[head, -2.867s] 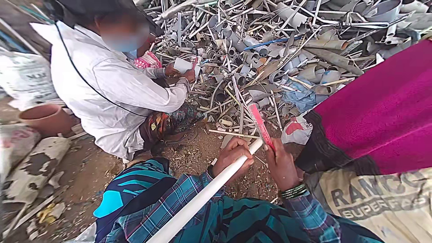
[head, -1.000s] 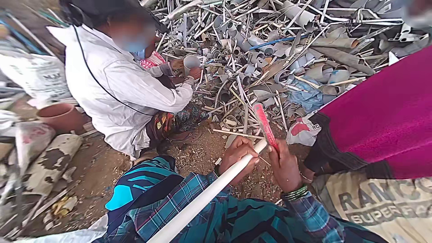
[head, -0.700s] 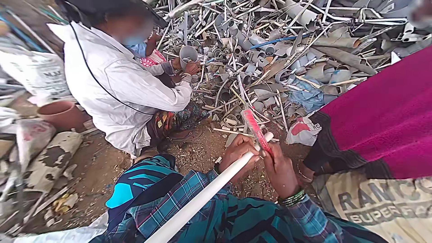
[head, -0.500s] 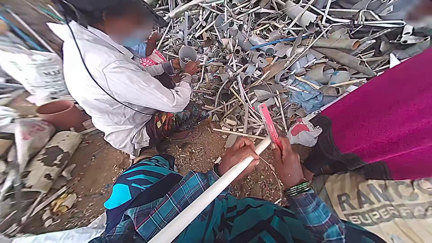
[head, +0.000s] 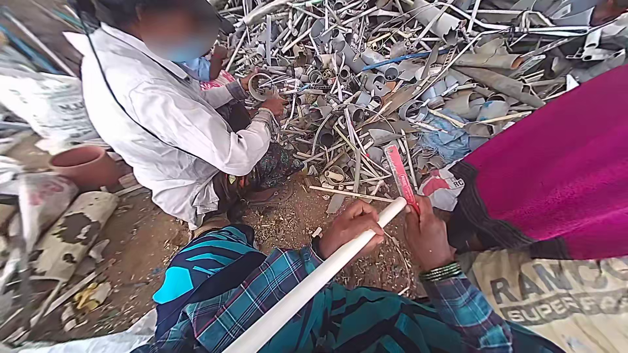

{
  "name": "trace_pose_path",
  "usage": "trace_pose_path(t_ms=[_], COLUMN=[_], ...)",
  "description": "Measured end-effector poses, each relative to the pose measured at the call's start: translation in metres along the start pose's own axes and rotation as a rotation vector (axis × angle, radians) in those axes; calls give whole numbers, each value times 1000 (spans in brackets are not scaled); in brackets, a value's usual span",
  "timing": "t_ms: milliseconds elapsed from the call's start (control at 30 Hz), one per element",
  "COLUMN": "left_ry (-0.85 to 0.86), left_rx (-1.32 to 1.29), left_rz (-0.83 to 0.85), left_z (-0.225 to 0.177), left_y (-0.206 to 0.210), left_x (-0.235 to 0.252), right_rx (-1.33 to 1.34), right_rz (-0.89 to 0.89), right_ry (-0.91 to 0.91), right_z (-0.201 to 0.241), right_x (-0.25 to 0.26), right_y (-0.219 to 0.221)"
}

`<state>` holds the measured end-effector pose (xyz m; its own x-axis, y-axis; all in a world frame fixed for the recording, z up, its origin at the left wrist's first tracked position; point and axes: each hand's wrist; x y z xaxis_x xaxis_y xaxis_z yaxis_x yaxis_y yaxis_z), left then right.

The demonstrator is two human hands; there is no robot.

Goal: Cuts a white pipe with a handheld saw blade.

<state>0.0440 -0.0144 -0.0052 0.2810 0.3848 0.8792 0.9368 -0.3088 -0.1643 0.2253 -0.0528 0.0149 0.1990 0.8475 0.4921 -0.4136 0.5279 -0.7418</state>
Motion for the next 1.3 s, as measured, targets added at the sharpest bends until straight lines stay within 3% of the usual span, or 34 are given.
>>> trace_pose_path(t_ms=[133, 267, 467, 633, 800, 967, 1133, 1300], left_ry=[11, -4, -62, -21, -9, 62, 88, 6], left_rx=[-7, -12, 27, 36, 76, 99, 101, 23], left_rz=[-3, -11, -56, 16, 70, 166, 241, 189], left_z=[-3, -2, 7, 9, 12, 12, 13, 7], left_y=[-1, -3, -8, -11, -12, -15, -12, -1], left_x=[4, 4, 1, -2, -2, -2, 0, -3], right_rx=[130, 221, 55, 59, 47, 23, -16, 24], right_rz=[-134, -140, -121, 18, 11, 167, 83, 293], right_ry=[12, 31, -230, -36, -159, 14, -172, 46], right_z=[-1, -3, 23, 8, 26, 8, 18, -12], right_x=[-5, -4, -25, -6, -23, -2, -20, 8], right_y=[13, 17, 19, 12, 12, 3, 4, -5])
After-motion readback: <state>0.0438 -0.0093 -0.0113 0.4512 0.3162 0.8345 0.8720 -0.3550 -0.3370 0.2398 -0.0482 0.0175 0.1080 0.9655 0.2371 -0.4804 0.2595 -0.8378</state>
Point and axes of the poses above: each hand's wrist, its own x-axis towards the middle knuckle, its own y-axis out of the palm, z = x × y, and after that the axes turned 3 degrees about -x, right-handed
